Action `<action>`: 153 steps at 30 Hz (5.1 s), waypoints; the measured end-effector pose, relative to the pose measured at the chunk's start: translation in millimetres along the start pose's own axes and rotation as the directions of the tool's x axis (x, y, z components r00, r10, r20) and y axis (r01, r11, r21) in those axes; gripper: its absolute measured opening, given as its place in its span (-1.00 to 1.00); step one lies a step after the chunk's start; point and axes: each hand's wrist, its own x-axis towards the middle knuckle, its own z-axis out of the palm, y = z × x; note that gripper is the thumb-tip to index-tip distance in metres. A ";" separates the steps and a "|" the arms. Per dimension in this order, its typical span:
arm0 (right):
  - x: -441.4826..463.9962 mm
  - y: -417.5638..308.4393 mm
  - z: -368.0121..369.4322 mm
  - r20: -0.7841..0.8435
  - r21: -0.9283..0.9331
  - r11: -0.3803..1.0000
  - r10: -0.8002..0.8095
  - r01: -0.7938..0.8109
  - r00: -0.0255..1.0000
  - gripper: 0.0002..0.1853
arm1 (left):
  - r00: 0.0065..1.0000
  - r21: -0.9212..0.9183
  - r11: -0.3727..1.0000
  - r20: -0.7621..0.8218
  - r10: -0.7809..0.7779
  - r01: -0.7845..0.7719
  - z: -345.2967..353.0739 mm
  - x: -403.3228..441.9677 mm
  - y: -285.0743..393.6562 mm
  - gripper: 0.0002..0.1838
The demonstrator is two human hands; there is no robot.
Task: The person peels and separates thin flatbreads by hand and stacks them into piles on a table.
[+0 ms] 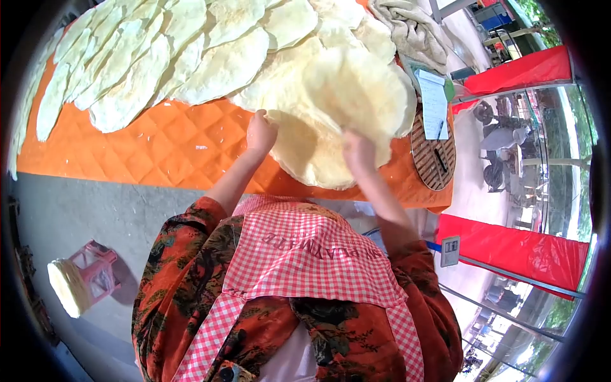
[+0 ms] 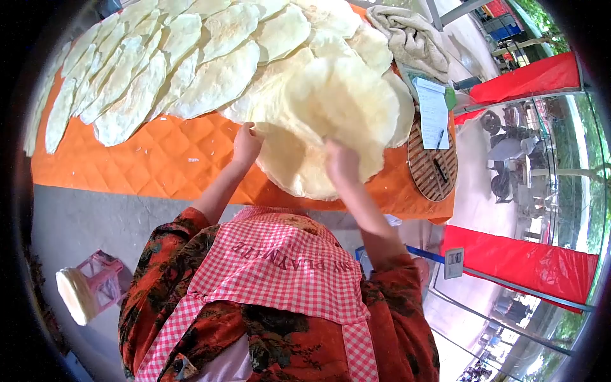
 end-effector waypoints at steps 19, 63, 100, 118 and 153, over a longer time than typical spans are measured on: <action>-21.8 -51.8 46.2 0.307 -0.042 0.998 0.056 -0.046 0.950 -0.66 | 0.842 -0.601 0.621 0.502 -0.196 0.503 -6.0 -47.6 28.5 -0.68; 107.2 42.4 -198.0 -0.013 -0.380 0.924 -0.054 0.045 0.998 -0.74 | 0.996 0.253 0.967 0.094 0.004 -0.028 12.1 -33.1 19.6 -0.39; -37.5 8.5 15.5 0.400 -0.140 0.984 0.161 -0.114 0.902 -0.81 | 0.764 -0.745 0.180 0.640 -0.076 0.642 -7.0 -54.9 34.3 -0.80; 114.6 118.0 -143.4 0.666 0.687 0.206 0.204 -0.697 0.717 -0.46 | 0.890 -0.903 0.177 0.420 0.180 0.391 -31.6 -51.8 37.5 -0.52; 8.8 139.5 -27.1 0.464 0.828 0.161 0.340 -0.537 0.818 -0.42 | 0.993 -0.545 0.832 0.004 -0.120 0.103 24.1 -54.4 -3.3 -0.45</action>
